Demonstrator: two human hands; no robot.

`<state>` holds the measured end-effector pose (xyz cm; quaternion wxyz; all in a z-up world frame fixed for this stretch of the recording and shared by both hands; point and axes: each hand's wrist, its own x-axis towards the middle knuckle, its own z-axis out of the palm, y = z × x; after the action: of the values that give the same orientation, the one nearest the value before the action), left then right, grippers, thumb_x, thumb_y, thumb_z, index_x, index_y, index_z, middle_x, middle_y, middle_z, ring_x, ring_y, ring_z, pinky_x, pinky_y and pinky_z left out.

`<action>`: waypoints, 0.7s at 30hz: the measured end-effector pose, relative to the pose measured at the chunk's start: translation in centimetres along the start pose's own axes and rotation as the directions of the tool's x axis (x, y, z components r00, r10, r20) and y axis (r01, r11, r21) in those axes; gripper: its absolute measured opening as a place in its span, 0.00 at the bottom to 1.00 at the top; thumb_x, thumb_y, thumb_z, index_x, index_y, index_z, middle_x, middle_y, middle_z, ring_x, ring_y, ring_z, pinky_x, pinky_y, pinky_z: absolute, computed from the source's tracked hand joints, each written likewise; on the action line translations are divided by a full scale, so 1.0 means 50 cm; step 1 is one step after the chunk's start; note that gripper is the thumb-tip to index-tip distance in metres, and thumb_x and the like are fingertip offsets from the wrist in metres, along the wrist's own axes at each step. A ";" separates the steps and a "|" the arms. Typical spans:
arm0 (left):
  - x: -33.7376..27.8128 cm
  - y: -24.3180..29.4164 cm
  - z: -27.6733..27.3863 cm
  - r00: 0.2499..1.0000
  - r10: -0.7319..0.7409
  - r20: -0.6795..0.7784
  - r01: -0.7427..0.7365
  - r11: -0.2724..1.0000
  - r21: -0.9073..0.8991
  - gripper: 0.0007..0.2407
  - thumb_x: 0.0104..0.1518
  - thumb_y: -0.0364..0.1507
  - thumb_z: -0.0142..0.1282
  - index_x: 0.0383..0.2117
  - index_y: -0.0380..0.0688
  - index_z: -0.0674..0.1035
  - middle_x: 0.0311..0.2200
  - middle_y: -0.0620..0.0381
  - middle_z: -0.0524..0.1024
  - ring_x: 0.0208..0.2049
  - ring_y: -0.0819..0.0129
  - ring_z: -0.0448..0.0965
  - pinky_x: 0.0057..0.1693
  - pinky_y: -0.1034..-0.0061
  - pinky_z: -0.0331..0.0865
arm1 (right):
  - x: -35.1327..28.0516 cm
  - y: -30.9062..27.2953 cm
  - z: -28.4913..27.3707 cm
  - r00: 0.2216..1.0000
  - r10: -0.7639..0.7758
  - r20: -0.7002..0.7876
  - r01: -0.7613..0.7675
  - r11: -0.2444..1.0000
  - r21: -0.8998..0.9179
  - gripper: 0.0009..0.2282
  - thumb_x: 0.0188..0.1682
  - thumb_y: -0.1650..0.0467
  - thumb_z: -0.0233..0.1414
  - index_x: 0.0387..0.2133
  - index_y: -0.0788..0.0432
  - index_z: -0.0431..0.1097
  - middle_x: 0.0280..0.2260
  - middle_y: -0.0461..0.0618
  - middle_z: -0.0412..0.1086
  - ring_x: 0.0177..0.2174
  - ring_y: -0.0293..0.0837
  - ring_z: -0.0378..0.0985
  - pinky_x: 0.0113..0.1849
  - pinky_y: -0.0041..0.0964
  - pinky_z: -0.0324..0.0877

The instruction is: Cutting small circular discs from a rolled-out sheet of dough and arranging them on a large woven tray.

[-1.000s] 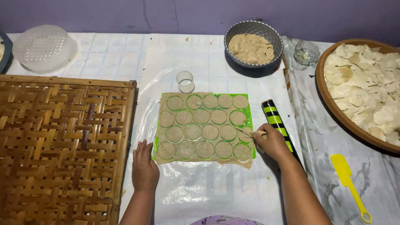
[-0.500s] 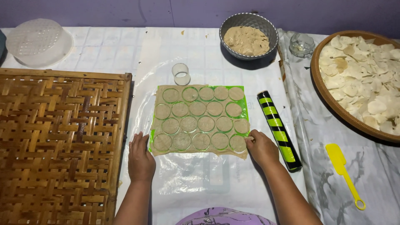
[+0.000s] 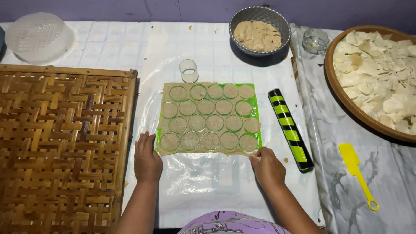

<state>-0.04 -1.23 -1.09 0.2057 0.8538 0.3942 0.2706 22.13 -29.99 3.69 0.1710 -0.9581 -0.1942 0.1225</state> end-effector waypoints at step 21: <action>0.009 0.000 -0.018 0.998 -0.010 0.056 0.012 0.999 -0.045 0.19 0.55 0.15 0.44 0.54 0.38 0.75 0.63 0.45 0.67 0.69 0.50 0.59 0.73 0.55 0.48 | -0.095 -0.163 0.041 0.917 -0.357 -0.179 0.387 0.904 0.182 0.06 0.44 0.67 0.59 0.31 0.55 0.73 0.37 0.54 0.72 0.36 0.57 0.78 0.34 0.50 0.72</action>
<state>-0.35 -0.78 -0.26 0.2374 0.8541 0.3868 0.2541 14.58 -24.31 5.68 0.3066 -0.8855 -0.3469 0.0398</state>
